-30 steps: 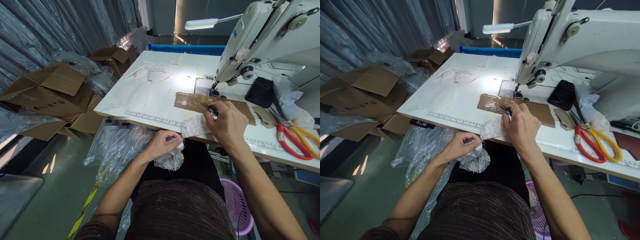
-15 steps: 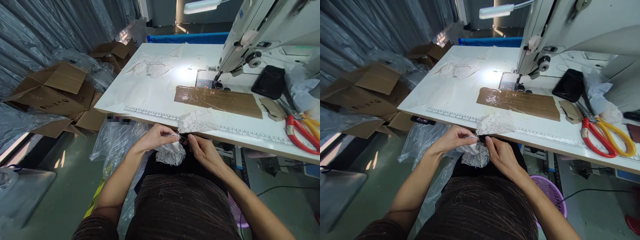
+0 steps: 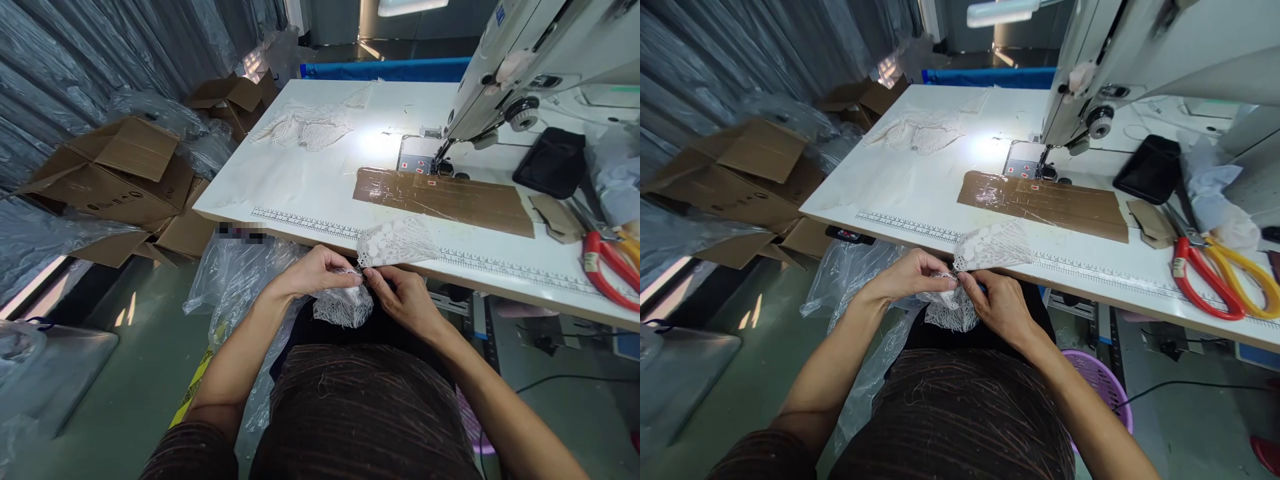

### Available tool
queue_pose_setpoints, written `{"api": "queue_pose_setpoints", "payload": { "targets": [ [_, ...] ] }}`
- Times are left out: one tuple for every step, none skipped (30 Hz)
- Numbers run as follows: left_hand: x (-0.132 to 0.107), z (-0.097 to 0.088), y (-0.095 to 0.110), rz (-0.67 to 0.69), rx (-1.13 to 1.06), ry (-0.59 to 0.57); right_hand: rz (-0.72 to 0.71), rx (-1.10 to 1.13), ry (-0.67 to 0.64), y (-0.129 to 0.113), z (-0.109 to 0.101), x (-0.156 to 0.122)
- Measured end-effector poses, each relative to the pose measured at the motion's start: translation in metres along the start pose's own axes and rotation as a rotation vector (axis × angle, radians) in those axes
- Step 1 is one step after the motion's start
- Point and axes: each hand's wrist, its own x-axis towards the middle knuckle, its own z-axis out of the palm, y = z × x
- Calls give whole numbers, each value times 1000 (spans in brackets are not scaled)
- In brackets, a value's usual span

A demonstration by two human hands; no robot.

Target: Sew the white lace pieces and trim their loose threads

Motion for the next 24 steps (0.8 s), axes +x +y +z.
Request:
{"api": "queue_pose_setpoints", "payload": {
  "targets": [
    [-1, 1, -2, -6, -12, -2, 13, -4, 9, 2, 0, -3],
    [-2, 1, -5, -14, -35, -5, 33, 5, 12, 3, 0, -7],
    [-5, 3, -9, -24, -67, -6, 53, 34, 6, 6, -1, -13],
    [-7, 4, -14, -36, -104, -4, 72, 87, 1, 8, -1, -19],
    [-11, 7, -19, -54, -145, -3, 87, 159, 9, 11, -1, -27],
    [-15, 10, -24, -73, -189, -3, 101, 243, 34, 14, -1, -34],
    [-18, 14, -29, -92, -231, -4, 116, 330, 70, 17, 1, -40],
    [-22, 18, -35, -107, -270, -8, 138, 418, 105, 19, 3, -45],
    [-25, 23, -40, -119, -307, -16, 169, 506, 124, 22, 7, -48],
    [-28, 28, -44, -126, -344, -20, 205, 594, 110, 25, 11, -50],
    [-30, 33, -48, -126, -372, -17, 243, 681, 64, 27, 16, -49],
    [-32, 37, -51, -122, -388, -3, 278, 763, 0, 30, 21, -48],
    [-34, 40, -53, -115, -394, 15, 310, 834, -65, 31, 26, -45],
    [-35, 42, -54, -103, -387, 38, 337, 890, -124, 32, 29, -43],
    [-36, 45, -54, -86, -368, 65, 363, 930, -171, 32, 31, -41],
    [-37, 46, -55, -67, -336, 91, 387, 956, -211, 31, 33, -39],
    [-39, 48, -54, -44, -295, 116, 406, 968, -249, 29, 34, -37],
    [-40, 49, -54, -18, -244, 146, 419, 967, -276, 26, 35, -36],
    [-41, 50, -54, 5, -181, 183, 424, 957, -283, 22, 35, -35],
    [-42, 51, -53, 24, -102, 226, 425, 942, -265, 19, 36, -34],
    [-42, 52, -53, 38, -15, 273, 421, 925, -216, 16, 37, -33],
    [-43, 53, -53, 49, 71, 316, 415, 908, -150, 13, 37, -32],
    [-43, 53, -54, 54, 141, 342, 409, 896, -79, 11, 38, -30],
    [-42, 54, -54, 57, 179, 352, 403, 885, -8, 10, 39, -30]
  ]
}}
